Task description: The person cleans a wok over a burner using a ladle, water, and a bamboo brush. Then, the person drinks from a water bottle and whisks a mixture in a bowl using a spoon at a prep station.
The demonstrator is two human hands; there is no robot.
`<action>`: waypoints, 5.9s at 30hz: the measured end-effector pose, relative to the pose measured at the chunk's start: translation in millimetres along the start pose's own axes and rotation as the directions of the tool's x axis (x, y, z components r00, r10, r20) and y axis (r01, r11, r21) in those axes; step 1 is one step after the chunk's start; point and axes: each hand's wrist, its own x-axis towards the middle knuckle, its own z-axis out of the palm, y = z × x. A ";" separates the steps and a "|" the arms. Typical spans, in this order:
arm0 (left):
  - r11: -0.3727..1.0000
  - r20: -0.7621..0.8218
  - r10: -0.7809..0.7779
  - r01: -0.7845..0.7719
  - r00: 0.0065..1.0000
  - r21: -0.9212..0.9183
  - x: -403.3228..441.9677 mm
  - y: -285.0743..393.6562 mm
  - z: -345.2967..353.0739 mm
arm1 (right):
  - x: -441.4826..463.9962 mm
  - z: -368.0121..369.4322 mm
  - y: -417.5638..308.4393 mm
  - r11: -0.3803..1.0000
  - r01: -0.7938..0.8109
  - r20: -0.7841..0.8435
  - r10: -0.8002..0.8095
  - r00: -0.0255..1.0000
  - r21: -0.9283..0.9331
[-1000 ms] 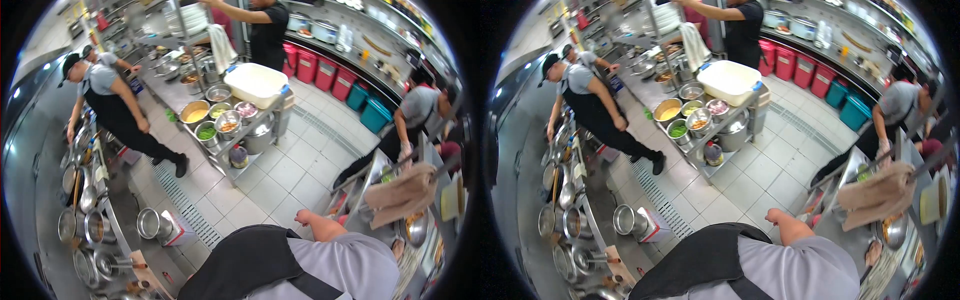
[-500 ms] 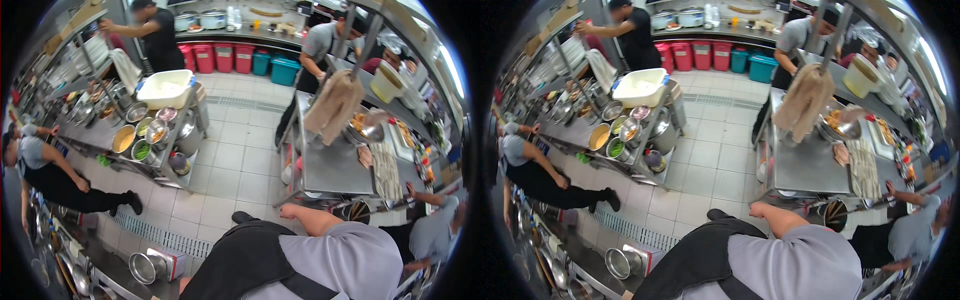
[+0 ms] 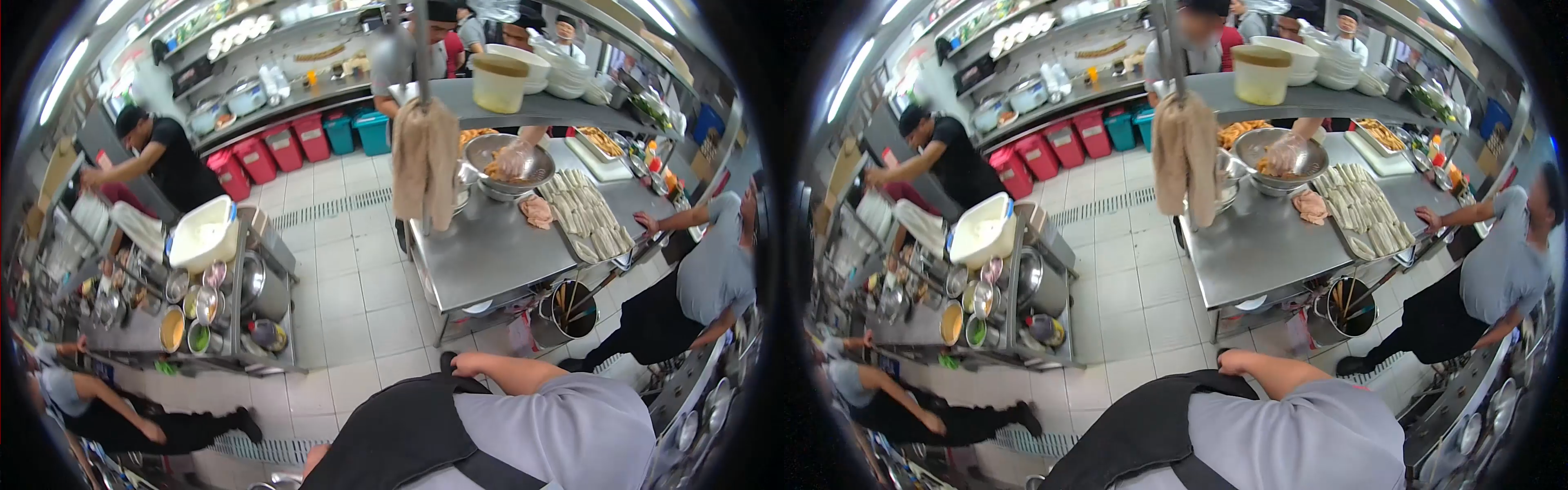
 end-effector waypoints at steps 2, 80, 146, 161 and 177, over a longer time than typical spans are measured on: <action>0.995 -0.021 0.075 -0.076 0.997 -0.063 4.4 67.0 -6.8 | 17.0 -7.3 4.6 0.998 0.034 -0.022 -0.033 0.999 0.050; 0.491 0.175 0.815 -0.497 0.553 -0.715 -175.4 642.9 92.1 | -157.7 -375.1 -12.5 0.585 0.792 -0.802 -0.380 0.460 0.177; 0.012 -0.498 0.858 -0.973 0.128 -0.229 -153.6 599.6 123.4 | -107.8 -390.0 -97.2 0.208 0.834 -0.858 0.055 0.511 0.511; 0.915 -0.183 0.109 -0.027 0.977 0.403 -37.7 -38.9 145.5 | -60.4 -404.3 -16.5 0.085 0.828 -0.831 0.098 0.547 0.555; 0.998 -0.277 -0.021 0.036 0.961 0.046 -65.1 -95.8 175.2 | -46.0 -412.2 -15.3 0.100 0.826 -0.829 0.150 0.538 0.554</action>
